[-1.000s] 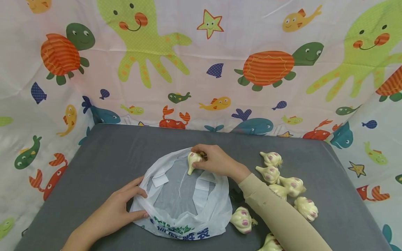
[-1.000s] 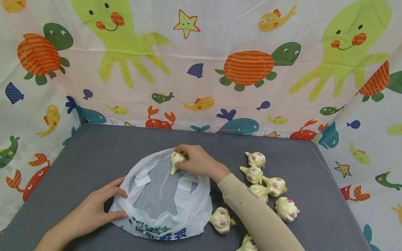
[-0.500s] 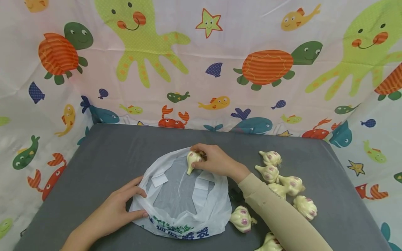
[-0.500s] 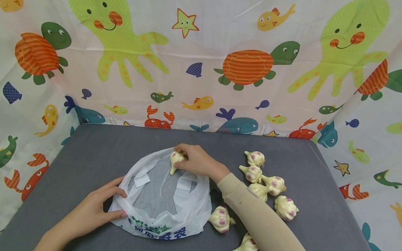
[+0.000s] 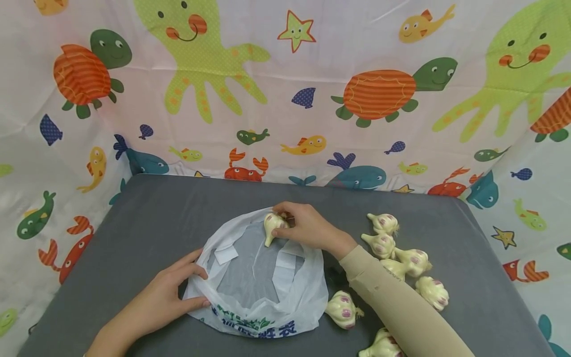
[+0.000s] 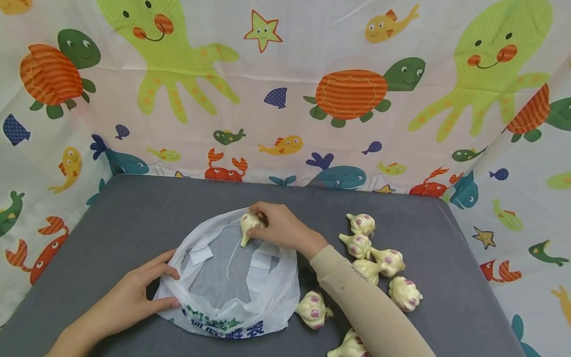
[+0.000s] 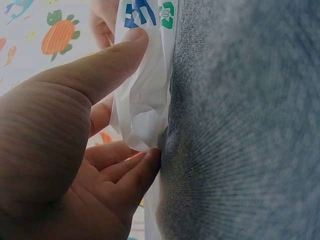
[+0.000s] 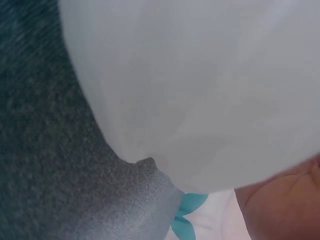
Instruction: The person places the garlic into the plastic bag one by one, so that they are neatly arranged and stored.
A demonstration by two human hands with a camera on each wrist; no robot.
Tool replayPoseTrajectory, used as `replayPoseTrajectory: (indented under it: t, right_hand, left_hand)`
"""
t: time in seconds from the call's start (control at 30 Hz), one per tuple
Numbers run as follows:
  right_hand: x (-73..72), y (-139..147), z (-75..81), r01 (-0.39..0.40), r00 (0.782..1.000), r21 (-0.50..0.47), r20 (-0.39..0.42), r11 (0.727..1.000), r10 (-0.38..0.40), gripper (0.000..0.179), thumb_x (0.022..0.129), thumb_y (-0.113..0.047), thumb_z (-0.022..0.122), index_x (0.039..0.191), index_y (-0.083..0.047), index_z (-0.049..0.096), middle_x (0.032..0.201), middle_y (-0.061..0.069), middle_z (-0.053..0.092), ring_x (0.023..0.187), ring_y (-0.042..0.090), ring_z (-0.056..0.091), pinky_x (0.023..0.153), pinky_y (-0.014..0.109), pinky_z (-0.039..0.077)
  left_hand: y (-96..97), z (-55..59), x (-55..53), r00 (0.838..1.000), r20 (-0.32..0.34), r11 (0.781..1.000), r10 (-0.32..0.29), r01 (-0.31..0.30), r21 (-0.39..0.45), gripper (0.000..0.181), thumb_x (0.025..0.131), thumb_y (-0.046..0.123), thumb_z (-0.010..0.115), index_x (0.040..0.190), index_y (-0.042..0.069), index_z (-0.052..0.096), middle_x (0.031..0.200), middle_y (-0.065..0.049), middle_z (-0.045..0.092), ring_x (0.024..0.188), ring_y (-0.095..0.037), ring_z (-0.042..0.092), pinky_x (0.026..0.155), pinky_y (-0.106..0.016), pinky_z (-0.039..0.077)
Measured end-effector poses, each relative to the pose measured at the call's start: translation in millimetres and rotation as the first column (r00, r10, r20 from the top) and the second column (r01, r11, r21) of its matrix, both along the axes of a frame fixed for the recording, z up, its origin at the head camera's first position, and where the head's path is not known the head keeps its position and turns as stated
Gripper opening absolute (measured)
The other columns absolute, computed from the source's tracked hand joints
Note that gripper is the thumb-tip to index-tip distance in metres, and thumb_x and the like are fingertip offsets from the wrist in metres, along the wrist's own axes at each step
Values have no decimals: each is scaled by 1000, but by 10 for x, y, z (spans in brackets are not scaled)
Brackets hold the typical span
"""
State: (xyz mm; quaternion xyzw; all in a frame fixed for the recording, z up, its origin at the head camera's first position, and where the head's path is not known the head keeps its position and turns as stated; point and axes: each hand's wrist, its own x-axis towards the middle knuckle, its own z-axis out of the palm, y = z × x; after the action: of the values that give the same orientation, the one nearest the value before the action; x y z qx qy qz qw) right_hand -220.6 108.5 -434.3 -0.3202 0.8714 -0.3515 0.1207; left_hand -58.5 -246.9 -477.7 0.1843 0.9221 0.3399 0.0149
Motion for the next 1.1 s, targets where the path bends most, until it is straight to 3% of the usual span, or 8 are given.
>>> replayPoseTrajectory:
  t: [0.5, 0.8, 1.1]
  right_hand:
    - [23, 99, 125, 38, 999, -68, -15, 997, -39, 58, 103, -34, 80, 148, -2, 62, 147, 17, 66, 133, 33, 66, 109, 43, 55]
    - [56, 267, 209, 86, 996, -94, 9, 992, -85, 56, 102, -34, 80, 148, -6, 62, 148, 12, 65, 137, 34, 64, 112, 47, 52]
    - [117, 494, 370, 207, 978, -171, 18, 963, -208, 53, 102, -36, 80, 146, -12, 65, 146, 7, 67, 136, 34, 65, 112, 53, 52]
  left_hand:
    - [2, 10, 9, 1000, -10, 1000, 6, -7, -8, 46, 80, 34, 101, 111, 36, 67, 164, -10, 53, 141, -33, 59, 104, -56, 56]
    - [5, -4, 1, 1000, -26, 1000, 0, 0, -4, 46, 80, 34, 100, 111, 36, 67, 164, -9, 53, 141, -32, 59, 105, -47, 56]
    - [9, 28, 6, 999, -34, 1000, 4, -4, 1, 45, 80, 37, 100, 110, 35, 67, 163, -10, 54, 140, -34, 60, 105, -47, 56]
